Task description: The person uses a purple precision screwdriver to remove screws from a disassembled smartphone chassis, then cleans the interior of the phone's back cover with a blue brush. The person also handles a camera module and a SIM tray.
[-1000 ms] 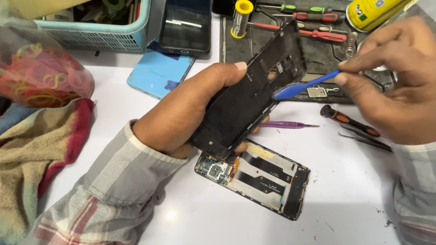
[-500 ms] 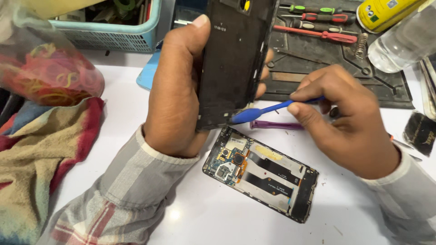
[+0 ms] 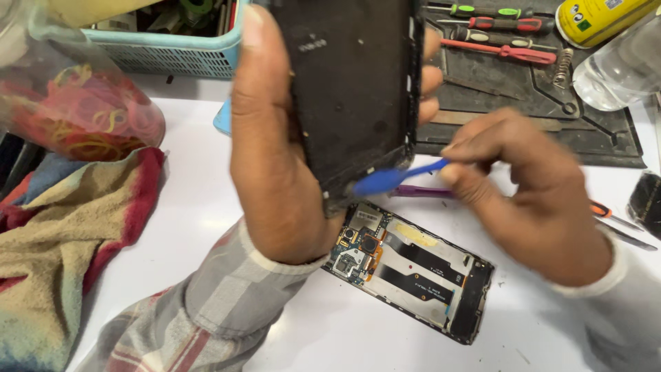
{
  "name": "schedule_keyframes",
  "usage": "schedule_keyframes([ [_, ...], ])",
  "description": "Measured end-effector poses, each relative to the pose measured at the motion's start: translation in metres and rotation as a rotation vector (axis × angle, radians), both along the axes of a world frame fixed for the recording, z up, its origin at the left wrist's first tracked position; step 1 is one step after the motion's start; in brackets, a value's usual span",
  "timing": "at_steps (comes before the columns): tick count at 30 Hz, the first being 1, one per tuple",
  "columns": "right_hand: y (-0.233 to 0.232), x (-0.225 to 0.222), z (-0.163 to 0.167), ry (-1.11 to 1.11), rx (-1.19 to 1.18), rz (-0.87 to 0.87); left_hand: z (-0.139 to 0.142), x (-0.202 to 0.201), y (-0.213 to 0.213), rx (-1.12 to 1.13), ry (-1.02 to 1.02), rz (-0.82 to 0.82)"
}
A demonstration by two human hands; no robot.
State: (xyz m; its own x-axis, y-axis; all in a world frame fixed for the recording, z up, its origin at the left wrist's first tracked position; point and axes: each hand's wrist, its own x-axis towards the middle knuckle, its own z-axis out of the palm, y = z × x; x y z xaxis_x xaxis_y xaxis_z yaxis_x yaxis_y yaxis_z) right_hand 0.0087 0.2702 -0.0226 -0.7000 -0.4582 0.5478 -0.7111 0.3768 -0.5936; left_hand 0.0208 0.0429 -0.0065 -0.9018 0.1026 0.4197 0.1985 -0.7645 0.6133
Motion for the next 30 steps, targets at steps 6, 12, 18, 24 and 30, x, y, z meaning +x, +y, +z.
schedule_keyframes([
  [6, -0.001, 0.002, -0.001, -0.069, -0.039, -0.074, 0.002, 0.001, -0.001, -0.020, -0.022, 0.044],
  [12, -0.002, 0.006, 0.001, 0.071, 0.058, -0.057, 0.000, -0.001, 0.003, -0.032, -0.025, 0.075],
  [18, 0.001, -0.001, 0.011, 0.010, 0.043, -0.131, 0.000, -0.002, -0.001, -0.033, -0.001, 0.098],
  [24, -0.012, 0.016, 0.002, 0.050, 0.054, -0.061, -0.002, -0.006, 0.006, -0.067, -0.054, 0.087],
  [30, 0.006, -0.003, 0.011, 0.274, 0.161, -0.195, -0.004, -0.014, 0.004, -0.068, -0.070, 0.065],
])
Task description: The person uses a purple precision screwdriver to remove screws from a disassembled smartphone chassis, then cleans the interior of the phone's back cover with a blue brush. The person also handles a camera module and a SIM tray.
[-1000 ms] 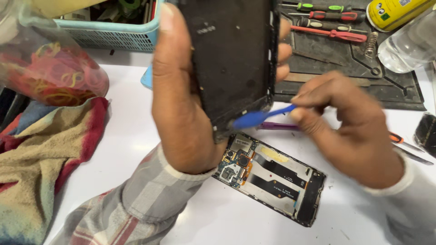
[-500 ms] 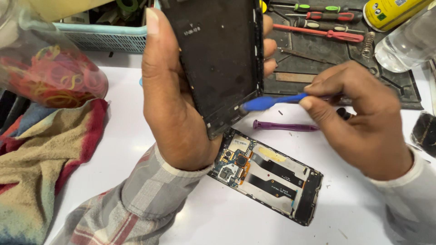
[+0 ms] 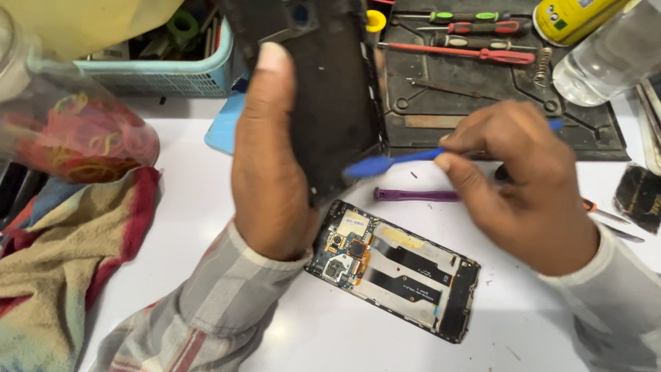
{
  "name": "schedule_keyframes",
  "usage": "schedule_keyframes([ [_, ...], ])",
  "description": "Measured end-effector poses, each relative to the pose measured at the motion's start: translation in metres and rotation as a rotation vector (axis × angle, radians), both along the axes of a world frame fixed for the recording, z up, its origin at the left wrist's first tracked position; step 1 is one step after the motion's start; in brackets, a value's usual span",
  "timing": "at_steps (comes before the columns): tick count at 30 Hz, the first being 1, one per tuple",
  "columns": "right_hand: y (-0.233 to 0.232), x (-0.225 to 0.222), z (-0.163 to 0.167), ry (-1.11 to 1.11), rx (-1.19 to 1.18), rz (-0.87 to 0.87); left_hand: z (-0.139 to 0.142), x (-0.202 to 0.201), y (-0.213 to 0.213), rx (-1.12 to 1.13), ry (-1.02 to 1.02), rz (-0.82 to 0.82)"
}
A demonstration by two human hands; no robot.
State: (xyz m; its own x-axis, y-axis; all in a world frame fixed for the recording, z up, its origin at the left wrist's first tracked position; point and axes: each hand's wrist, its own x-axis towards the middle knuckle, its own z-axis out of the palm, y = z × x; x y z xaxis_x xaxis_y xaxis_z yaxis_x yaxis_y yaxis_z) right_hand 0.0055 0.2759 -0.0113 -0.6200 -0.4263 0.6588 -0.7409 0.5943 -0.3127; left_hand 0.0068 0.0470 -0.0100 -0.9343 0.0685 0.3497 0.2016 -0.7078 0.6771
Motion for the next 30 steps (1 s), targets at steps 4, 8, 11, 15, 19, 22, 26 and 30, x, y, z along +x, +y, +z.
schedule_keyframes([
  [4, 0.015, -0.009, 0.002, 0.080, 0.030, -0.141, -0.001, -0.005, -0.006, -0.249, 0.020, 0.269],
  [8, 0.028, -0.011, 0.003, 0.175, 0.082, -0.181, 0.000, -0.009, -0.010, -0.410, -0.076, 0.321],
  [11, 0.040, -0.014, 0.007, 0.192, 0.102, -0.219, 0.001, -0.010, -0.011, -0.439, -0.159, 0.288],
  [15, 0.043, -0.014, 0.009, 0.167, 0.088, -0.215, 0.001, -0.009, -0.009, -0.406, -0.197, 0.259],
  [19, 0.032, -0.008, 0.008, 0.109, 0.038, -0.198, 0.002, -0.009, -0.005, -0.322, -0.173, 0.289],
  [22, 0.023, -0.005, 0.010, 0.037, 0.015, -0.216, 0.000, -0.009, -0.003, -0.264, -0.153, 0.293],
  [26, 0.013, 0.002, 0.008, -0.103, -0.055, -0.194, -0.006, -0.011, -0.007, -0.173, -0.139, 0.296],
  [30, 0.005, 0.005, 0.005, -0.154, -0.115, -0.156, -0.010, -0.011, -0.005, -0.095, -0.138, 0.258],
])
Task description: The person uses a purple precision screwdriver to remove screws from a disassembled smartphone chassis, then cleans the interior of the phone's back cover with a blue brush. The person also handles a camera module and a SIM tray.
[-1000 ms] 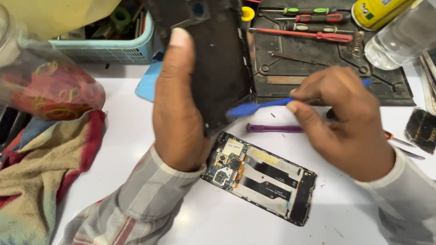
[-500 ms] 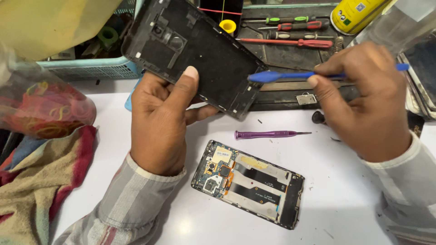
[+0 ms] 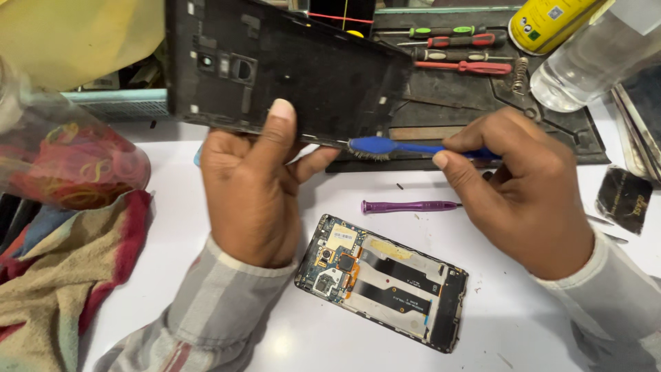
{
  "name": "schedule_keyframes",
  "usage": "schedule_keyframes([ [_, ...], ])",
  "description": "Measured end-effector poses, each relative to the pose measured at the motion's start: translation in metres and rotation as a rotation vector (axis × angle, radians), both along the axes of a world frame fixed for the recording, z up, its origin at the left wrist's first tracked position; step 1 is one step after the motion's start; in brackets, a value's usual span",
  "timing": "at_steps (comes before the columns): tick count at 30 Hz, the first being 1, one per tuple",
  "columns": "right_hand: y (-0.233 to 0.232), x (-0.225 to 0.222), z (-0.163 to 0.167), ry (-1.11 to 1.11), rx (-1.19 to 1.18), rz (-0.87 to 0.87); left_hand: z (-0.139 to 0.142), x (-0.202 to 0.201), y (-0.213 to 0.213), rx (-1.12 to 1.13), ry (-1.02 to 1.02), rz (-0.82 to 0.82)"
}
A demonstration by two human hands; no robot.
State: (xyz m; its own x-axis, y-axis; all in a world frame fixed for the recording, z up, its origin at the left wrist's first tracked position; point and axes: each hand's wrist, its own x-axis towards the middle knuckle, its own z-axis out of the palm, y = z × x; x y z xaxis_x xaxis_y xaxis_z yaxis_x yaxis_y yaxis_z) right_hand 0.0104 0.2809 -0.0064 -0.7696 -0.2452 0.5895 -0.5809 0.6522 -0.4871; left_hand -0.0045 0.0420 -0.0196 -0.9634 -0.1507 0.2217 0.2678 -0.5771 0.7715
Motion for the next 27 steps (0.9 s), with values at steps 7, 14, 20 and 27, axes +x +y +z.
schedule_keyframes([
  [7, -0.015, 0.006, -0.010, 0.034, -0.044, 0.014, -0.004, 0.007, 0.022, 0.070, -0.041, -0.187],
  [14, 0.007, -0.007, -0.001, 0.098, 0.028, -0.009, 0.008, 0.009, 0.002, 0.091, -0.061, -0.364],
  [20, 0.022, -0.011, 0.008, 0.088, 0.095, 0.003, 0.023, 0.012, -0.011, -0.025, -0.164, -0.520],
  [27, 0.027, -0.012, 0.009, 0.099, 0.158, 0.049, 0.026, 0.008, -0.015, 0.150, 0.017, -0.712],
])
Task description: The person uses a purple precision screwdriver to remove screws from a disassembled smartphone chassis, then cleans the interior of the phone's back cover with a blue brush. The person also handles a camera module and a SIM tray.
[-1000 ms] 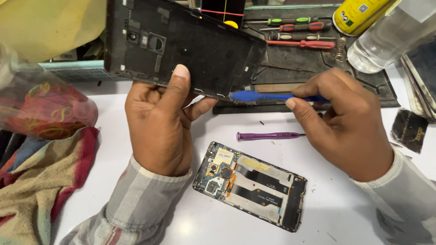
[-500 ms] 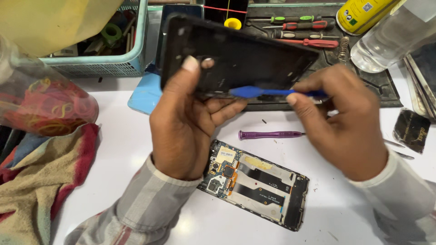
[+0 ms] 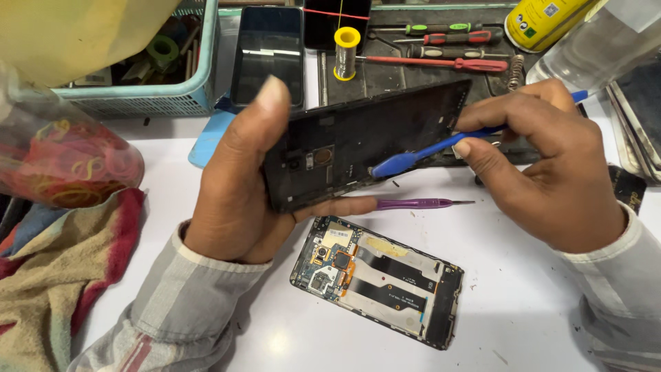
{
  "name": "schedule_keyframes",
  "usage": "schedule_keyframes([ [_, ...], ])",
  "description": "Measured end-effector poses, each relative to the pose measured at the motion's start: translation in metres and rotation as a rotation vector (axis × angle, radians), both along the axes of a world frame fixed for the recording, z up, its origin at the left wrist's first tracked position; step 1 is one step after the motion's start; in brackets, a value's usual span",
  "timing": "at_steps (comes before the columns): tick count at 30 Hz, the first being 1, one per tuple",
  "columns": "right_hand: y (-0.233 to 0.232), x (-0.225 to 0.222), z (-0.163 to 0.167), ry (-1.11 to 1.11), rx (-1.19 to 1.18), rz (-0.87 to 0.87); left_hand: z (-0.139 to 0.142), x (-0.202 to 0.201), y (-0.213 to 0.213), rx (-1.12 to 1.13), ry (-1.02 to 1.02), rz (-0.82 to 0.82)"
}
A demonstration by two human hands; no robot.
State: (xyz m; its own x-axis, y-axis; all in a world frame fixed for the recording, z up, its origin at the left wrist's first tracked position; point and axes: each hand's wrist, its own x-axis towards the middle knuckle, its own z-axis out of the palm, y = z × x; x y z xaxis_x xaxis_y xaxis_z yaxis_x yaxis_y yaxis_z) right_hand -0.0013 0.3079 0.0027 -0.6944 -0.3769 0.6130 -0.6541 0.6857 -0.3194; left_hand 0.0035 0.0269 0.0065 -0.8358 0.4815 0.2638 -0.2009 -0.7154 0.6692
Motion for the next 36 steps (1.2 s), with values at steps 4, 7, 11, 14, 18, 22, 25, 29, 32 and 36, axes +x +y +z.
schedule_keyframes([
  [4, 0.001, 0.000, 0.002, 0.002, -0.021, 0.013, 0.003, 0.000, 0.000, -0.111, -0.078, 0.125],
  [7, 0.009, -0.004, 0.008, -0.025, -0.033, -0.003, 0.006, -0.001, -0.004, -0.159, -0.076, 0.171],
  [11, 0.020, -0.005, 0.012, -0.059, -0.153, -0.039, 0.007, -0.001, -0.012, -0.109, -0.146, 0.160],
  [14, 0.018, -0.004, 0.009, -0.038, -0.089, -0.068, 0.002, -0.003, -0.012, -0.088, -0.151, 0.135],
  [18, -0.002, 0.002, 0.004, -0.031, -0.078, 0.031, -0.010, -0.005, 0.002, -0.035, -0.183, 0.109],
  [22, -0.025, 0.012, 0.001, 0.080, -0.020, 0.012, -0.016, -0.006, 0.015, -0.043, -0.193, 0.182],
  [25, -0.027, 0.013, 0.002, 0.068, -0.092, 0.085, -0.013, -0.002, 0.016, -0.074, -0.177, 0.228],
  [29, -0.006, 0.004, 0.007, 0.062, -0.073, -0.013, -0.007, -0.003, 0.005, 0.001, -0.138, 0.179],
  [32, 0.009, -0.004, 0.008, 0.092, -0.109, -0.003, -0.010, -0.004, 0.001, 0.033, -0.126, 0.155],
  [36, 0.005, -0.006, 0.005, 0.057, -0.148, 0.068, -0.018, -0.007, 0.003, 0.062, -0.108, 0.144],
])
